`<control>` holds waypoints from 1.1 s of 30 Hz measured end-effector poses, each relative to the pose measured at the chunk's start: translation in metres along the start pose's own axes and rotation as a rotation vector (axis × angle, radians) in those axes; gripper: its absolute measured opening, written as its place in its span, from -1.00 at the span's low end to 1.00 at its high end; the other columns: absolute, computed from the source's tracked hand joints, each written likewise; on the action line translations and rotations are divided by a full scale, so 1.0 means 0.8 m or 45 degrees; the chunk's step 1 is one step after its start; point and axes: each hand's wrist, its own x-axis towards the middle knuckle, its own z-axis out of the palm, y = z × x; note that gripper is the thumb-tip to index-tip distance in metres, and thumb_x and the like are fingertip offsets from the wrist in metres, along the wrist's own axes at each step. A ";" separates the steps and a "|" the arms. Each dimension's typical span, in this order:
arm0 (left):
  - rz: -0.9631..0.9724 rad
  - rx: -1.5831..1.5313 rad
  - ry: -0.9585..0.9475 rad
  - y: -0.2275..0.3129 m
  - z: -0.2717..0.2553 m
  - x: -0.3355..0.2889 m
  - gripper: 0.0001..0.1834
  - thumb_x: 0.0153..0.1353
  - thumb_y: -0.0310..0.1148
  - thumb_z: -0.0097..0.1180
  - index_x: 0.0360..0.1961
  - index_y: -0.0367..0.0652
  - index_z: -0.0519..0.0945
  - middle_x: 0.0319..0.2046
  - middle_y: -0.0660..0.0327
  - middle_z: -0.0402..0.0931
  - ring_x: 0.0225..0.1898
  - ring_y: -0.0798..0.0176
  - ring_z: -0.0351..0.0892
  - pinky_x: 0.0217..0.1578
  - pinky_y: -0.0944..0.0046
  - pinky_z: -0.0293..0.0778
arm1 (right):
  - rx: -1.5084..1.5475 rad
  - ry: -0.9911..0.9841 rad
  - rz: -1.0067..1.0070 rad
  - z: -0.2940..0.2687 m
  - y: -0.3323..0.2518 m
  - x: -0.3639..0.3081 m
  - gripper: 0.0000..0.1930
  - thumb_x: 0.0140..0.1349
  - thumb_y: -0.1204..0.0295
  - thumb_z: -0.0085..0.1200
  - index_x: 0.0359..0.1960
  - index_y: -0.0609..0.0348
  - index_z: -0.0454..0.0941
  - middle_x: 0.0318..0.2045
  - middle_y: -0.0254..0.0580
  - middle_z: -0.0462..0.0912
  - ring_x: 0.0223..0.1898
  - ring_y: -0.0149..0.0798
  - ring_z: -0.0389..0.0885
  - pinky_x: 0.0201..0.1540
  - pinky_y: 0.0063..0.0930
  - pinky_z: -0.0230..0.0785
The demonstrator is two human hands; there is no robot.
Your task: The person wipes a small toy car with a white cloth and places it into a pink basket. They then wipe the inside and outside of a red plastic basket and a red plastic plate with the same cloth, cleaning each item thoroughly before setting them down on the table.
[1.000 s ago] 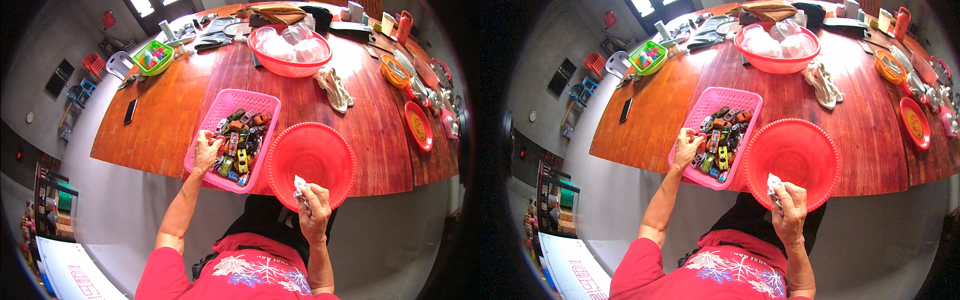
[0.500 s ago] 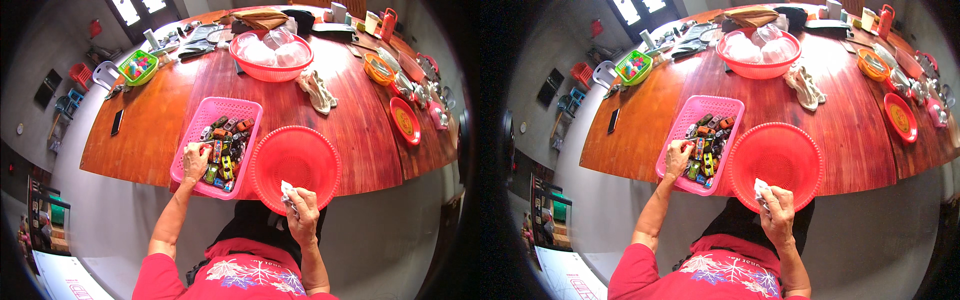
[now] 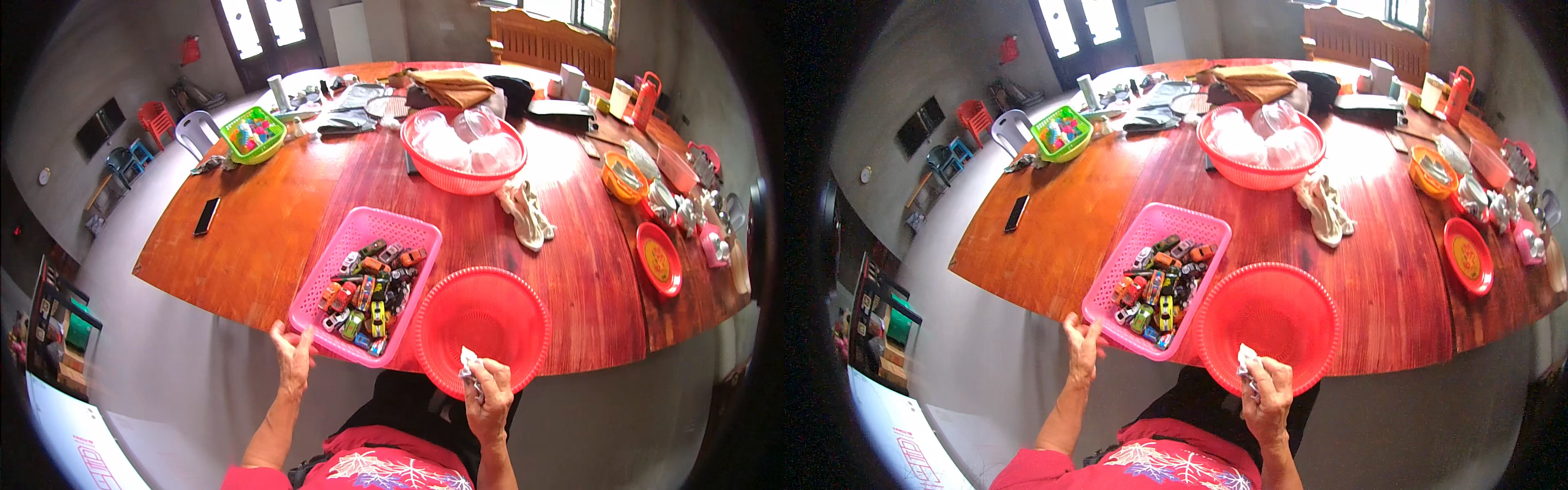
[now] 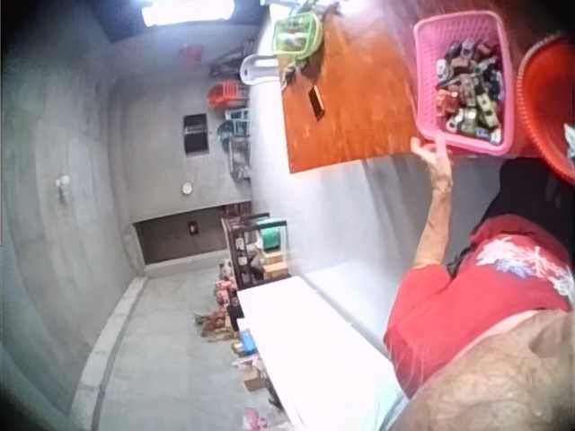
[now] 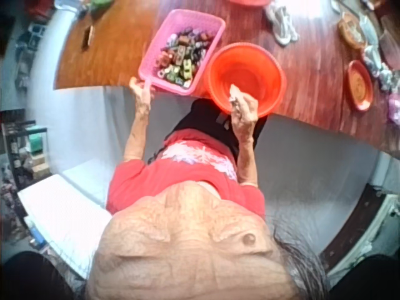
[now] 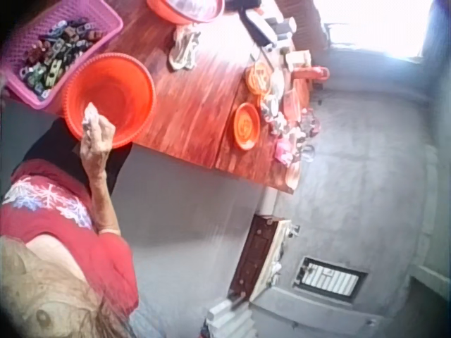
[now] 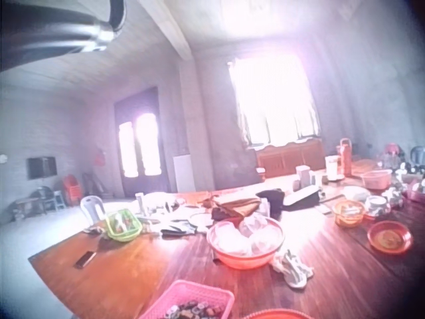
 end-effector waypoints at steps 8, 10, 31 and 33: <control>-0.649 -0.774 -0.579 0.008 0.046 -0.028 -0.56 0.16 -0.20 0.15 -0.15 -0.36 0.36 -0.39 0.02 0.51 -0.52 0.05 0.64 -0.67 0.13 0.62 | 0.022 -0.010 0.022 0.006 0.003 -0.001 -0.64 -0.07 0.70 0.23 -0.15 0.24 0.59 -0.22 -0.04 0.54 -0.20 -0.05 0.54 -0.18 -0.32 0.45; -0.596 -0.816 -0.474 0.002 0.056 -0.018 -0.67 0.14 -0.30 0.09 -0.20 -0.36 0.40 -0.41 0.05 0.51 -0.52 0.07 0.62 -0.62 0.08 0.65 | 0.050 0.000 0.033 0.006 0.005 -0.002 -0.63 -0.08 0.69 0.25 -0.15 0.24 0.59 -0.22 -0.03 0.54 -0.20 -0.03 0.53 -0.17 -0.28 0.43; -0.406 -0.813 -0.234 0.053 0.269 0.365 -0.72 0.14 -0.26 0.00 -0.19 -0.19 0.36 -0.41 0.08 0.51 -0.52 0.02 0.61 -0.58 0.03 0.64 | -0.216 0.084 -0.001 0.003 0.004 0.049 -0.59 -0.04 0.77 0.03 -0.09 0.26 0.58 -0.21 -0.03 0.56 -0.31 -0.12 0.56 -0.34 -0.38 0.46; -0.397 -0.865 -0.291 0.055 0.291 0.384 -0.71 0.16 -0.24 0.02 -0.18 -0.18 0.37 -0.39 0.09 0.51 -0.49 0.02 0.61 -0.56 0.04 0.65 | -0.220 0.083 0.040 0.007 0.003 0.053 -0.58 -0.07 0.74 0.07 -0.09 0.23 0.59 -0.25 -0.06 0.58 -0.32 -0.09 0.56 -0.33 -0.34 0.46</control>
